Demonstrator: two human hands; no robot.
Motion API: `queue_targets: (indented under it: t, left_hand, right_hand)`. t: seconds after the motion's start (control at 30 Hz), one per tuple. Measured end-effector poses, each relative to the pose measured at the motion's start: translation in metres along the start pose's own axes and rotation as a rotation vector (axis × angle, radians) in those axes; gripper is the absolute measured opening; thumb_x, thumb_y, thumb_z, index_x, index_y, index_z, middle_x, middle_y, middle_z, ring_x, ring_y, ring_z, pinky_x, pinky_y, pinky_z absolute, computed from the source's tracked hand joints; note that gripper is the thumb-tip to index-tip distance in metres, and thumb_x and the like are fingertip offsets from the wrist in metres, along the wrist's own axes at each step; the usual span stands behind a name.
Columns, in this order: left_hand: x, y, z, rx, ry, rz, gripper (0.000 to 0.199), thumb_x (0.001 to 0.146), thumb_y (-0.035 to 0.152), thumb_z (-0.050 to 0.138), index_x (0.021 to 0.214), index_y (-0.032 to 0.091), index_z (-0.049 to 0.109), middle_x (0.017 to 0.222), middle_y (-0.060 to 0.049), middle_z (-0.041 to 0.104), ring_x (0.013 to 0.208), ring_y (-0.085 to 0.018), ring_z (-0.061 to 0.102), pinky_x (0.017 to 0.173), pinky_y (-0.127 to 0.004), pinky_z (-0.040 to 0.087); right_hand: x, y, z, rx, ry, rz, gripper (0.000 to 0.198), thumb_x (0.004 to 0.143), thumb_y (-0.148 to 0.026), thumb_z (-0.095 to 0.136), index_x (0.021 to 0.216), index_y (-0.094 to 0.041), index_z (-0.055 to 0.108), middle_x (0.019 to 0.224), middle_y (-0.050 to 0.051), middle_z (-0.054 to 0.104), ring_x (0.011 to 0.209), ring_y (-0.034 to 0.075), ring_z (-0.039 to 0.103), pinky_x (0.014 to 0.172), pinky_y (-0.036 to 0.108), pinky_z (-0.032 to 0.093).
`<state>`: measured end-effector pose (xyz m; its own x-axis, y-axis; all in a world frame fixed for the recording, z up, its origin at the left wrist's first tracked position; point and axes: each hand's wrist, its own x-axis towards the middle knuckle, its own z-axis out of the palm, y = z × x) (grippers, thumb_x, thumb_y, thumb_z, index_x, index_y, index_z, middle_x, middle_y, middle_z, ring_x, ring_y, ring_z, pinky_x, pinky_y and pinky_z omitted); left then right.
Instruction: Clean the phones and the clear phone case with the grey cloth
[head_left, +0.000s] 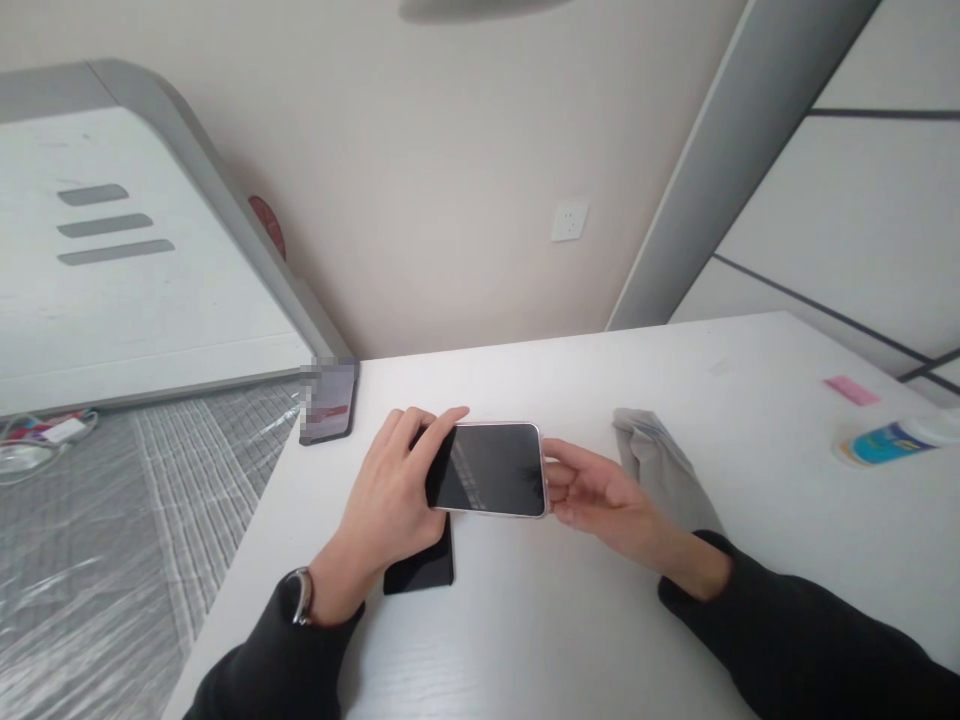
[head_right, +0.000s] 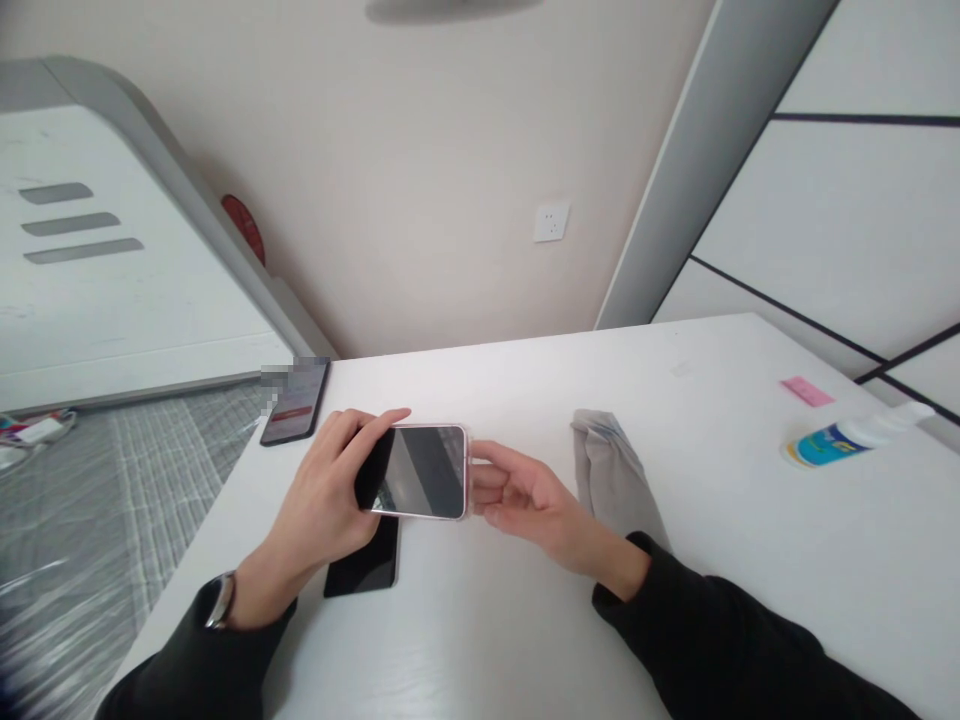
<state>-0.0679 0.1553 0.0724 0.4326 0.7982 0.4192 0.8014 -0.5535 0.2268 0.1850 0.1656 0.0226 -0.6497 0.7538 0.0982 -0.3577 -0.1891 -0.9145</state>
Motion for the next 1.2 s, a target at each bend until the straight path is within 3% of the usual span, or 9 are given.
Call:
queue_targets:
  t: [0.1, 0.23, 0.6, 0.77, 0.83, 0.9, 1.0, 1.1, 1.2]
  left_hand:
    - [0.0, -0.003, 0.001, -0.008, -0.004, -0.008, 0.082, 0.063, 0.002, 0.053, 0.144, 0.017, 0.047, 0.109, -0.009, 0.055, 0.1, -0.028, 0.053, 0.087, -0.044, 0.053]
    - [-0.001, -0.004, 0.003, -0.01, -0.012, -0.014, 0.083, 0.061, 0.001, 0.053, 0.143, 0.015, 0.048, 0.11, -0.009, 0.056, 0.101, -0.029, 0.053, 0.087, -0.045, 0.053]
    - [0.0, -0.004, 0.004, 0.006, -0.014, -0.01, 0.084, 0.062, 0.001, 0.054, 0.144, 0.017, 0.047, 0.111, -0.009, 0.056, 0.1, -0.029, 0.053, 0.087, -0.046, 0.053]
    - [-0.003, -0.005, 0.005, -0.001, -0.047, 0.028, 0.087, 0.07, 0.0, 0.056, 0.153, 0.02, 0.04, 0.114, -0.01, 0.056, 0.102, -0.029, 0.053, 0.09, -0.046, 0.052]
    - [-0.003, -0.005, 0.006, -0.033, -0.08, 0.044, 0.085, 0.079, 0.008, 0.063, 0.157, 0.023, 0.034, 0.114, -0.009, 0.056, 0.102, -0.028, 0.054, 0.089, -0.045, 0.052]
    - [-0.002, -0.006, 0.006, -0.086, -0.105, 0.046, 0.089, 0.084, 0.032, 0.079, 0.159, 0.025, 0.031, 0.111, -0.008, 0.056, 0.099, -0.028, 0.056, 0.085, -0.044, 0.052]
    - [0.0, -0.004, 0.006, -0.191, -0.161, -0.015, 0.11, 0.07, 0.06, 0.09, 0.159, 0.029, 0.034, 0.109, -0.005, 0.058, 0.095, -0.028, 0.059, 0.083, -0.044, 0.053]
    - [0.0, 0.002, 0.006, -0.388, -0.231, -0.114, 0.098, 0.074, 0.042, 0.09, 0.157, 0.034, 0.038, 0.118, -0.006, 0.062, 0.107, -0.03, 0.061, 0.094, -0.047, 0.051]
    - [-0.005, 0.008, 0.008, -0.659, -0.153, -0.162, 0.082, 0.075, 0.021, 0.081, 0.149, 0.035, 0.05, 0.14, -0.006, 0.062, 0.126, -0.032, 0.058, 0.111, -0.051, 0.041]
  right_hand:
    - [0.002, 0.003, -0.005, 0.008, -0.011, 0.025, 0.062, 0.088, -0.048, 0.081, 0.142, -0.028, 0.059, 0.132, 0.011, 0.073, 0.125, 0.031, 0.068, 0.108, 0.051, 0.05]
    - [0.003, 0.005, -0.003, 0.037, -0.031, 0.003, 0.056, 0.092, -0.044, 0.079, 0.143, -0.031, 0.06, 0.137, 0.009, 0.071, 0.127, 0.026, 0.067, 0.109, 0.045, 0.05]
    - [0.002, 0.002, 0.003, 0.023, 0.003, 0.008, 0.05, 0.093, -0.047, 0.078, 0.14, -0.035, 0.063, 0.136, 0.006, 0.071, 0.126, 0.025, 0.067, 0.11, 0.044, 0.052]
    - [0.0, 0.001, 0.004, -0.042, 0.046, 0.029, 0.059, 0.087, -0.057, 0.081, 0.137, -0.032, 0.064, 0.12, 0.009, 0.077, 0.113, 0.027, 0.073, 0.1, 0.045, 0.057]
    - [0.0, 0.001, 0.003, -0.066, 0.081, 0.022, 0.049, 0.089, -0.056, 0.079, 0.132, -0.035, 0.066, 0.117, 0.008, 0.077, 0.108, 0.027, 0.074, 0.094, 0.044, 0.059]
    - [0.0, 0.004, 0.001, -0.085, 0.107, 0.011, 0.044, 0.09, -0.054, 0.079, 0.128, -0.034, 0.068, 0.115, 0.009, 0.078, 0.104, 0.027, 0.074, 0.089, 0.044, 0.061]
    - [0.002, 0.009, -0.002, -0.085, 0.094, -0.009, 0.049, 0.088, -0.054, 0.081, 0.129, -0.029, 0.067, 0.11, 0.008, 0.079, 0.096, 0.026, 0.077, 0.083, 0.042, 0.063]
    - [0.003, 0.011, -0.004, -0.092, 0.071, -0.024, 0.05, 0.09, -0.057, 0.078, 0.13, -0.029, 0.067, 0.109, 0.006, 0.08, 0.096, 0.024, 0.077, 0.086, 0.042, 0.064]
    - [0.003, 0.008, -0.003, -0.136, 0.061, -0.021, 0.051, 0.092, -0.058, 0.075, 0.133, -0.029, 0.067, 0.112, 0.007, 0.081, 0.099, 0.024, 0.078, 0.086, 0.04, 0.064]
